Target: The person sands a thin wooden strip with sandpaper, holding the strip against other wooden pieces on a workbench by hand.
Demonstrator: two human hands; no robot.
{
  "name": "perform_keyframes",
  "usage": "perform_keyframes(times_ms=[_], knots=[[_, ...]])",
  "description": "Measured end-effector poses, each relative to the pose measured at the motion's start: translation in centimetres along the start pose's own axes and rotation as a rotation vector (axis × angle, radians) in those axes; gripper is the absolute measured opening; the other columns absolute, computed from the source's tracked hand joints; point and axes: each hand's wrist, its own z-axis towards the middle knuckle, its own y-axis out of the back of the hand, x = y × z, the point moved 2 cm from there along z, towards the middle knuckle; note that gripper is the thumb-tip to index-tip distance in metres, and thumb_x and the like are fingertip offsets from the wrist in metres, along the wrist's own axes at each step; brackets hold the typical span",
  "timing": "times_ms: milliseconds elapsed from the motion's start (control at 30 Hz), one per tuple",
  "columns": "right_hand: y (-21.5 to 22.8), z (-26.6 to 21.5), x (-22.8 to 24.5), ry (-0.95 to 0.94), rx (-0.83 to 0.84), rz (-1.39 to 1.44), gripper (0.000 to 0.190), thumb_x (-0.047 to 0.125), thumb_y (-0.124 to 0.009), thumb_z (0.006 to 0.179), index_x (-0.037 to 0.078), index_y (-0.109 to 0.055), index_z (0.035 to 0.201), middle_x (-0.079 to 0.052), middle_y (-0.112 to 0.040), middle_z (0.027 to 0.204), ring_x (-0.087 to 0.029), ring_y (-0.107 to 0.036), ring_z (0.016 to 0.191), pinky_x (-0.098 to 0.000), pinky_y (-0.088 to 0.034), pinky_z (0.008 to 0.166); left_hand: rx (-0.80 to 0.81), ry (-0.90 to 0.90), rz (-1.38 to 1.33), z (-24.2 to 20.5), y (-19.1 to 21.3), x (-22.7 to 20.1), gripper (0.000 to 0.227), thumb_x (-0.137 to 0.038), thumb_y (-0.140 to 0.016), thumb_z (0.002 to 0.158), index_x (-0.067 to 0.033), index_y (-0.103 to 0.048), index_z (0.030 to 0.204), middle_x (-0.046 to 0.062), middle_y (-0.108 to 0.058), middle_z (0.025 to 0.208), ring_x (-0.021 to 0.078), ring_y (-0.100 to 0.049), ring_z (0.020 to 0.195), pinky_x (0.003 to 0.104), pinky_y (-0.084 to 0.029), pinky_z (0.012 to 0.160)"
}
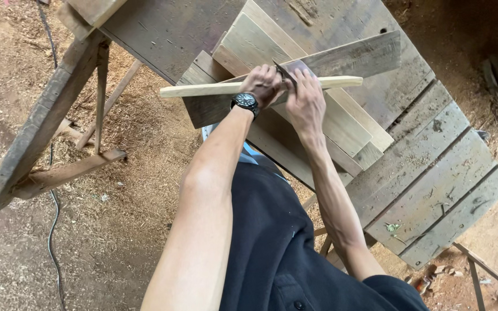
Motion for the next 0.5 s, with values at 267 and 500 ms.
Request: perform_keyframes(times_ms=[267, 500], knots=[[-0.2, 1.2, -0.6, -0.028, 0.062, 0.005, 0.036, 0.022, -0.058, 0.109, -0.001, -0.064, 0.136, -0.023, -0.064, 0.139, -0.039, -0.057, 0.131, -0.0474, -0.042, 0.115, 0.045, -0.01, -0.056, 0.4, -0.8, 0.4, 0.023, -0.035, -0.066, 0.093, -0.0118, -0.07, 0.09, 0.009, -0.069, 0.084, 0.0238, -0.066, 0.081, 0.036, -0.054, 0.071], [0.8, -0.9, 1.1, -0.008, 0.047, 0.033, 0.036, 0.021, -0.058, 0.111, -0.002, -0.063, 0.137, -0.021, -0.063, 0.14, -0.037, -0.057, 0.135, -0.0457, -0.045, 0.114, -0.029, -0.053, -0.071, 0.3, 0.4, 0.3, 0.034, -0.045, -0.068, 0.089, -0.0103, -0.069, 0.085, 0.01, -0.068, 0.077, 0.0257, -0.067, 0.075, 0.037, -0.054, 0.064]])
